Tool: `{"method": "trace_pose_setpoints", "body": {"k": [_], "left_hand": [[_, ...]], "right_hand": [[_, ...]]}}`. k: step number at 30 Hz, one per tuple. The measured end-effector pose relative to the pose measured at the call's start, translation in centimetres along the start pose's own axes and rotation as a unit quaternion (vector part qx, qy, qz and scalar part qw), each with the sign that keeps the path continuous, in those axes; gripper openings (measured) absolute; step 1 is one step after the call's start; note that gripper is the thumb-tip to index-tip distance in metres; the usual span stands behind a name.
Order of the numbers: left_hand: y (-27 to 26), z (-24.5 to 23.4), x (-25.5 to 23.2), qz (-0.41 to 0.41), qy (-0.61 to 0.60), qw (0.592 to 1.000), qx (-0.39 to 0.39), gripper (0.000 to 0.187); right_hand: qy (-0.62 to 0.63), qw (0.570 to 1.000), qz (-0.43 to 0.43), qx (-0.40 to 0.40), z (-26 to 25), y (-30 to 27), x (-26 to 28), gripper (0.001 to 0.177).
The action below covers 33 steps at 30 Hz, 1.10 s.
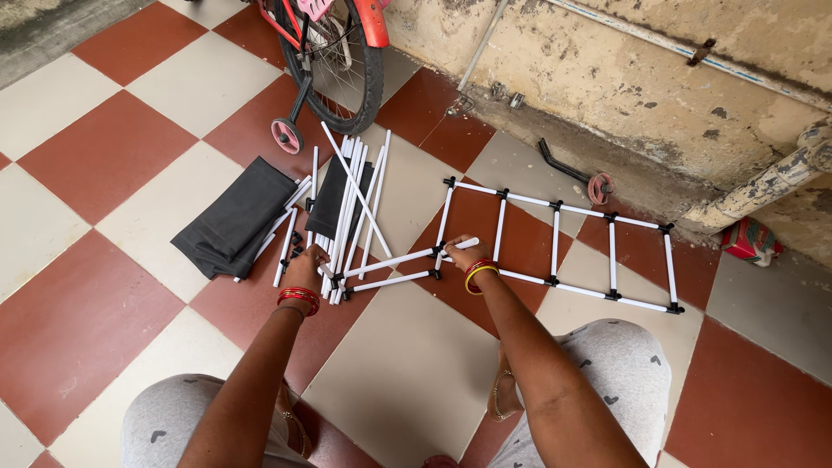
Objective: The person assembles a shoe rack frame by inserting pipes into plastic connectors by hand.
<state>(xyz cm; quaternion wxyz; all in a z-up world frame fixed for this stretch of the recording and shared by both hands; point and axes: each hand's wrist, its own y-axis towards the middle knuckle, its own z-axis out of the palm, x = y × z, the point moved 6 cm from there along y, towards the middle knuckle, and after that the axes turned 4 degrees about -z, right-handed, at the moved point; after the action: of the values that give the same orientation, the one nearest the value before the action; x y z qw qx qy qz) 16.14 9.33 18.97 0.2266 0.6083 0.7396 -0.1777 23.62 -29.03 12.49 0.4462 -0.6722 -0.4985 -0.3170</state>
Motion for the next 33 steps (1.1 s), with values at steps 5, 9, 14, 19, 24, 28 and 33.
{"method": "trace_pose_setpoints", "body": {"k": [5,9,14,19,24,28,33], "left_hand": [[-0.1,-0.4,-0.4,-0.015,0.006,1.000,0.027,0.028],[-0.7,-0.8,-0.7,-0.051,0.011,0.997,0.057,0.026],[-1.4,-0.7,-0.6,-0.051,-0.001,0.996,0.068,0.026],[-1.7,-0.6,-0.2,-0.030,-0.029,0.998,0.055,0.022],[-1.8,-0.5,0.2,-0.029,-0.036,0.998,0.053,0.021],[-1.8,-0.6,0.1,-0.033,-0.037,0.997,0.052,0.021],[-1.8,-0.8,-0.2,-0.046,-0.040,0.996,0.059,0.020]], "right_hand": [[0.033,0.999,-0.006,-0.013,-1.4,0.8,0.3,0.011],[-0.021,0.999,-0.028,-0.014,-1.7,0.8,0.7,0.011],[-0.027,0.999,-0.025,-0.018,-1.4,1.2,0.4,0.010],[-0.061,0.996,-0.056,-0.025,-0.9,1.6,0.3,0.012],[-0.106,0.993,-0.050,-0.020,-0.6,1.5,0.4,0.014],[-0.134,0.989,-0.056,-0.028,-0.7,1.2,0.5,0.015],[-0.177,0.978,-0.106,-0.020,-0.7,0.5,2.2,0.016]]}}
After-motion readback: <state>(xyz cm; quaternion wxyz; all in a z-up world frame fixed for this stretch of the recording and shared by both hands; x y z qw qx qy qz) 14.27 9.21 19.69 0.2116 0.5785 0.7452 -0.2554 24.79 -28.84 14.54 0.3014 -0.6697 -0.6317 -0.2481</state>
